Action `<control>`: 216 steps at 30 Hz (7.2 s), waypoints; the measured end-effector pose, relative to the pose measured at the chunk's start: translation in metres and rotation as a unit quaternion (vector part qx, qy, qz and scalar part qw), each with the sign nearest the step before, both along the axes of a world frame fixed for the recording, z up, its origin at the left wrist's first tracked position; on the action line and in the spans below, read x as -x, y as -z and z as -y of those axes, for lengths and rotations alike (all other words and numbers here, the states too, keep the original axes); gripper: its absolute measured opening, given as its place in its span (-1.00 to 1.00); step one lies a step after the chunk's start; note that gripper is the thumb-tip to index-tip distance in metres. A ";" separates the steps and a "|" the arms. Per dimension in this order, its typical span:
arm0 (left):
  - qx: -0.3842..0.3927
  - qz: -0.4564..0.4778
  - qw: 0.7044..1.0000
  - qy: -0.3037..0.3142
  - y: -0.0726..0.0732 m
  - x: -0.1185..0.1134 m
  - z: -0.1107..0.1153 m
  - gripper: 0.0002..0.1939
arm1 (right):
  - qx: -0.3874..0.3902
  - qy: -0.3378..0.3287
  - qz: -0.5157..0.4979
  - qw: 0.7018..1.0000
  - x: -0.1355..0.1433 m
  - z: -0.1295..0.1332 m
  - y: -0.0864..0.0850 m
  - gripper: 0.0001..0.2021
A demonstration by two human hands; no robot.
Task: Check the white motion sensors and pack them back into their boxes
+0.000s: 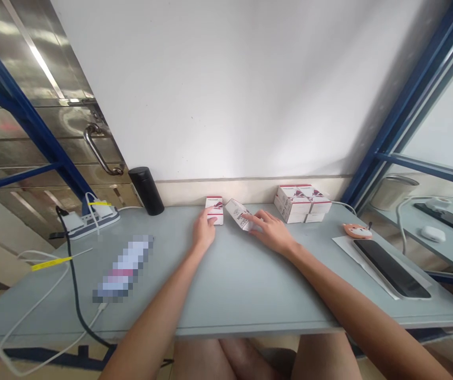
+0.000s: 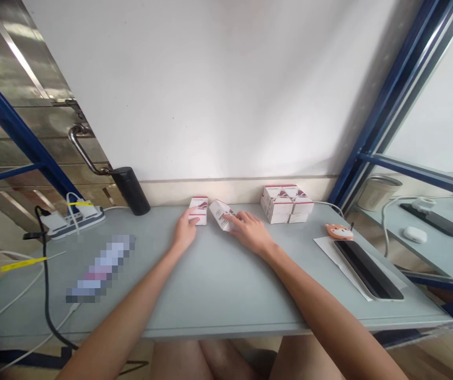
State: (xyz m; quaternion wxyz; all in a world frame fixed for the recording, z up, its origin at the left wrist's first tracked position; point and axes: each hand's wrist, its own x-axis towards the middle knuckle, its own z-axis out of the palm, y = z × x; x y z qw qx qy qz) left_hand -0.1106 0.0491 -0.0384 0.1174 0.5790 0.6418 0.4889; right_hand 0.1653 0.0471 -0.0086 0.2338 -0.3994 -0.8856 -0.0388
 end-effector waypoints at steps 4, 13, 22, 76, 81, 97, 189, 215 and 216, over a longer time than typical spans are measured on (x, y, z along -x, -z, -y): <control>0.009 0.000 1.000 -0.010 0.000 0.001 -0.001 -0.60 | 0.016 -0.017 0.009 1.000 -0.002 0.000 -0.002 -0.43; 0.012 0.000 1.000 -0.017 0.002 0.001 -0.002 -0.60 | 0.023 0.026 -0.016 0.999 0.018 0.000 0.002 -0.45; -0.008 -0.022 1.000 -0.011 0.004 0.005 -0.003 -0.57 | 0.001 -0.007 0.076 0.997 0.064 -0.014 -0.013 -0.46; 0.028 0.074 0.971 0.227 -0.035 -0.082 0.049 0.03 | 0.074 -0.032 -0.399 0.913 0.012 0.016 -0.028 -0.69; 0.013 -0.030 0.977 0.209 -0.032 -0.078 0.050 0.05 | 0.103 -0.075 -0.410 0.903 0.007 0.010 -0.029 -0.72; -0.241 -0.354 0.865 0.264 -0.047 -0.069 0.051 -0.35 | 0.389 -0.038 -0.537 0.748 0.011 -0.001 -0.024 -0.61; -0.154 -0.099 0.960 0.209 -0.026 -0.063 0.035 -0.14 | 0.005 0.338 -0.389 0.857 -0.075 -0.050 -0.028 -0.82; -0.354 -0.225 0.887 0.196 -0.037 -0.065 0.035 -0.34 | -0.060 -0.044 -0.222 0.972 -0.016 0.019 -0.060 -0.81; -0.377 -0.222 0.879 0.191 -0.037 -0.064 0.034 -0.30 | -0.055 -0.052 -0.234 0.969 -0.012 0.023 -0.059 -0.82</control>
